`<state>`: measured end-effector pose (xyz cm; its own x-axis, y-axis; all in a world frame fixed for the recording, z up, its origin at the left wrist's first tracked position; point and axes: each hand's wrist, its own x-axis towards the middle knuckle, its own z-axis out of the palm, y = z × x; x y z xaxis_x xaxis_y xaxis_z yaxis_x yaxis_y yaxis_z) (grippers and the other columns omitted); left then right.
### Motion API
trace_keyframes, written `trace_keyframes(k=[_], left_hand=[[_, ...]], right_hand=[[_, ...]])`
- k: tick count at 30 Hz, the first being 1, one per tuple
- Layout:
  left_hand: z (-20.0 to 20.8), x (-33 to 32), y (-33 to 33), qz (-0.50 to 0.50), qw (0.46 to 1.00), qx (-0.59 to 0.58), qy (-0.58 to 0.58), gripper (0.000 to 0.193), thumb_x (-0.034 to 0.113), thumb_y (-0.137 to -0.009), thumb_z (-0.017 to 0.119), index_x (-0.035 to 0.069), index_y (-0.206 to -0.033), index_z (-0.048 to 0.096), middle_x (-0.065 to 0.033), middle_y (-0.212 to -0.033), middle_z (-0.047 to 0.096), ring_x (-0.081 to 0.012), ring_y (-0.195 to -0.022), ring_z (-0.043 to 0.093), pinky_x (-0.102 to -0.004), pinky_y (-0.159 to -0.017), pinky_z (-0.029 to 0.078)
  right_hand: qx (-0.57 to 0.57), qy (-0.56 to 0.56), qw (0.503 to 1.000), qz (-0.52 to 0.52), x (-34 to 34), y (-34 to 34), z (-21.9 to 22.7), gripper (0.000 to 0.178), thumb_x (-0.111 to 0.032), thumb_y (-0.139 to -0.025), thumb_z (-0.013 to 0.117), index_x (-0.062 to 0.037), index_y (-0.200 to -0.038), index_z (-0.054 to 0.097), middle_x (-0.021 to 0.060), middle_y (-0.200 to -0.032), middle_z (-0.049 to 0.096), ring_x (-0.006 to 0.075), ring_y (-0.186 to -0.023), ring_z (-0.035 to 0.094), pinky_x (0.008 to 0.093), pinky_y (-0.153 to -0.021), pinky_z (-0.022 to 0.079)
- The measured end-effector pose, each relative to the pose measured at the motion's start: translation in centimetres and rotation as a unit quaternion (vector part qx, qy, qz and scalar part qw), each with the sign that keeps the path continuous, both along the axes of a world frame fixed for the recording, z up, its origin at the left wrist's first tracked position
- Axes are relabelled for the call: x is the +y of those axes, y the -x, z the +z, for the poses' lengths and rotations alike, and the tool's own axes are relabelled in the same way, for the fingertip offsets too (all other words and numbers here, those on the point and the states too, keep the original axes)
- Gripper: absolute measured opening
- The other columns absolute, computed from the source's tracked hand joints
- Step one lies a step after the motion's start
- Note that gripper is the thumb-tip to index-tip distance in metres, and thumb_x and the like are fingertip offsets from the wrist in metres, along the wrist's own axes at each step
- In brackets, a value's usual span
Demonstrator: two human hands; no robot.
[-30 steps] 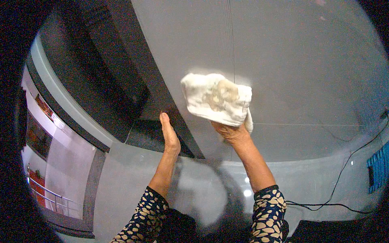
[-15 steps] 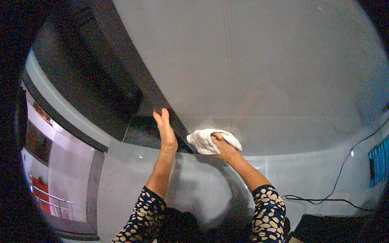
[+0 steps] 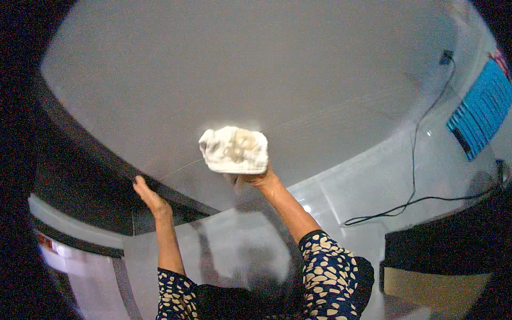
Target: The person wipes a black appliance, then cleans a large wall section with a white cloth, and finally wipes a wooden table. The person uses a cloth to clean various surfaces in the room.
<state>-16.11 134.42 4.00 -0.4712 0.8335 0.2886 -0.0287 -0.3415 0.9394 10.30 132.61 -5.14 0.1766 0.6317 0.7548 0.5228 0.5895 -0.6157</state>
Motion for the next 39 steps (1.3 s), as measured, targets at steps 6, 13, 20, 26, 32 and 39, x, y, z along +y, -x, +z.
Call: trace_keyframes(k=[6, 13, 20, 26, 32, 39], left_hand=[[1.1, 1.8, 1.6, 0.039, 0.998, -0.051, -0.001, 0.066, 0.044, -0.086, 0.047, 0.001, -0.132, 0.027, -0.0147, -0.131, 0.035, -0.0273, -0.118, 0.037, -0.0398, -0.100, 0.028], [4.0, 2.1, 4.6, 0.061, 0.998, -0.025, 0.000, 0.069, 0.049, -0.087, 0.041, 0.002, -0.133, 0.025, -0.0163, -0.132, 0.033, -0.0288, -0.118, 0.036, -0.0421, -0.100, 0.030], [5.9, 2.6, 6.4, 0.088, 0.996, 0.015, 0.023, 0.076, 0.057, -0.087, 0.035, 0.003, -0.137, 0.015, -0.0186, -0.137, 0.025, -0.0322, -0.122, 0.033, -0.0449, -0.101, 0.029], [5.9, 3.2, 7.6, 0.064, 0.996, 0.044, 0.045, 0.083, 0.059, -0.086, 0.035, 0.004, -0.140, 0.003, -0.0181, -0.142, 0.018, -0.0320, -0.126, 0.029, -0.0437, -0.103, 0.026], [3.0, 3.2, 3.5, 0.054, 0.997, 0.045, 0.039, 0.083, 0.057, -0.087, 0.038, 0.001, -0.139, 0.006, -0.0179, -0.142, 0.019, -0.0308, -0.126, 0.029, -0.0412, -0.103, 0.025], [-0.2, 3.3, 2.4, 0.062, 0.997, 0.038, -0.014, 0.066, 0.048, -0.090, 0.039, -0.003, -0.131, 0.029, -0.0162, -0.127, 0.039, -0.0278, -0.111, 0.042, -0.0382, -0.096, 0.033]], right_hand=[[-0.174, -0.001, 0.935, -0.310, -0.2, -5.4, 1.7, 0.035, -0.035, -0.080, 0.053, -0.0123, -0.106, 0.056, 0.0148, -0.107, 0.052, 0.0331, -0.099, 0.049, 0.0485, -0.086, 0.038], [-0.015, -0.047, 0.932, -0.359, -0.9, -8.6, 3.6, 0.044, -0.020, -0.079, 0.054, -0.0051, -0.120, 0.047, 0.0183, -0.122, 0.047, 0.0382, -0.113, 0.041, 0.0478, -0.097, 0.029], [0.336, -0.010, 0.849, -0.408, -0.6, -14.5, -2.3, 0.049, -0.011, -0.085, 0.052, 0.0002, -0.128, 0.031, 0.0185, -0.122, 0.041, 0.0304, -0.112, 0.042, 0.0399, -0.096, 0.033], [0.476, 0.146, 0.782, -0.375, -2.0, -10.2, 4.0, 0.052, -0.013, -0.090, 0.034, -0.0060, -0.138, 0.015, 0.0188, -0.143, 0.013, 0.0315, -0.134, 0.012, 0.0412, -0.108, 0.014], [0.328, 0.080, 0.871, -0.357, -0.5, -6.4, 3.1, 0.057, -0.009, -0.086, 0.040, -0.0035, -0.137, 0.017, 0.0234, -0.137, 0.019, 0.0363, -0.127, 0.024, 0.0451, -0.105, 0.020], [-0.137, -0.031, 0.928, -0.345, -1.1, -1.2, 1.6, 0.045, -0.019, -0.078, 0.056, -0.0068, -0.121, 0.051, 0.0205, -0.134, 0.035, 0.0379, -0.128, 0.025, 0.0546, -0.104, 0.013]])
